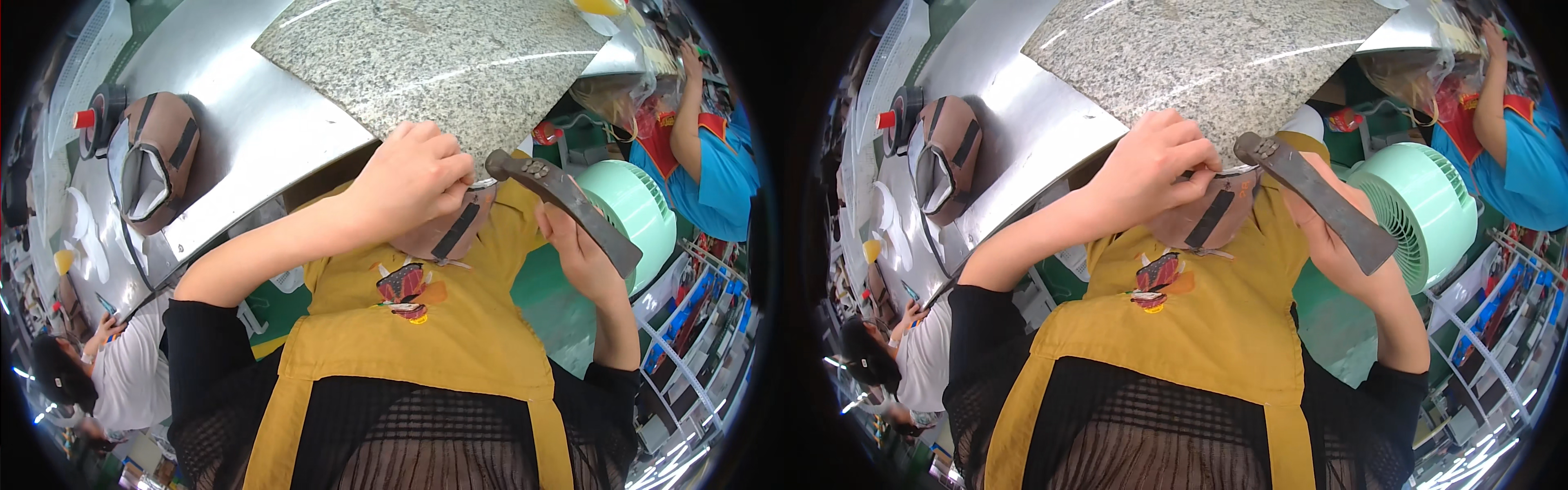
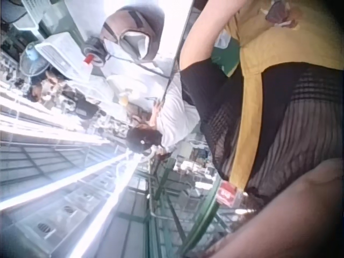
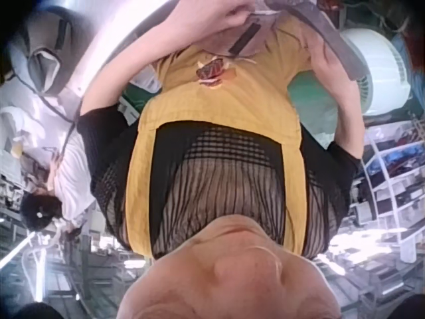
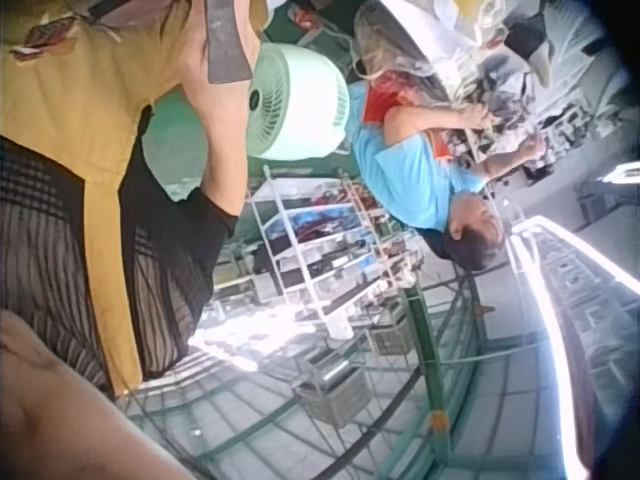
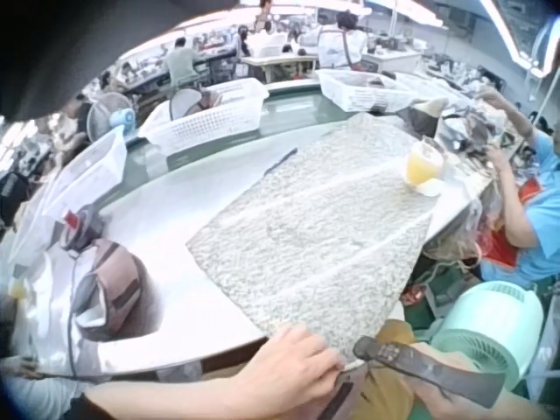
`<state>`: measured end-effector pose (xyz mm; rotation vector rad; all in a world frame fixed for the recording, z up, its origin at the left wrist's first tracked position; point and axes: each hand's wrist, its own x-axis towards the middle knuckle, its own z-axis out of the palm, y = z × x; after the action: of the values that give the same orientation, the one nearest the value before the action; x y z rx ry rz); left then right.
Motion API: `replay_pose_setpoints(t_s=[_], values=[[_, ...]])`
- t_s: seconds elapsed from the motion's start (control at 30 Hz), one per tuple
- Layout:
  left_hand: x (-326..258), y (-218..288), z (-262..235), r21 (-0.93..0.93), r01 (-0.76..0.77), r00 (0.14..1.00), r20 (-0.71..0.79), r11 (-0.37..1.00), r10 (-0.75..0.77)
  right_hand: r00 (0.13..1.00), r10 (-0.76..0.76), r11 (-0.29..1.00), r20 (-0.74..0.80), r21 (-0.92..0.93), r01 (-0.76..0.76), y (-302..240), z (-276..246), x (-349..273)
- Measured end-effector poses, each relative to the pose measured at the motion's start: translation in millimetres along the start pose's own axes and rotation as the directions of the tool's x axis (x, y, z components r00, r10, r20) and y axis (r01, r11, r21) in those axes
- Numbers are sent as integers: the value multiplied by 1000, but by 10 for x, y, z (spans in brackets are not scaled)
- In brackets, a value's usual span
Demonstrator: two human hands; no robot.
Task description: The person assembles a shoe by hand, using a hammer to secure parts of the shoe's sole and upper. They repeatedly tap the shoe's edge against a workbench, apply a substance from a small container, and adjust the shoe's position. The process involves handling the shoe, hammer, and container in a repetitive sequence.
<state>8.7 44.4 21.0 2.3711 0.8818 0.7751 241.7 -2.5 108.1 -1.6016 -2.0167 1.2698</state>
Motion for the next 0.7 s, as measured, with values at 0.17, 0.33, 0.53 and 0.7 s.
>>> replay_pose_setpoints(t_s=[0.17, 0.33, 0.53, 0.7], values=[[-15, -12, 9, 44, -9, 1000, -13, 999, 9, 996, -94, 988, 0, 119, 94, 92, 128, 33], [-9, 100, -73, -1, 113, 976, 189, 994, -111, 999, -20, 984, -45, 174, 27, 61, 113, 21], [18, 228, -20, -295, 230, 964, 196, 927, -177, 997, -17, 972, -75, 232, 34, 101, 92, -40], [-294, 205, 213, 268, -246, 969, 87, 932, 231, 995, 79, 966, -69, 252, -59, 153, 118, 15]])
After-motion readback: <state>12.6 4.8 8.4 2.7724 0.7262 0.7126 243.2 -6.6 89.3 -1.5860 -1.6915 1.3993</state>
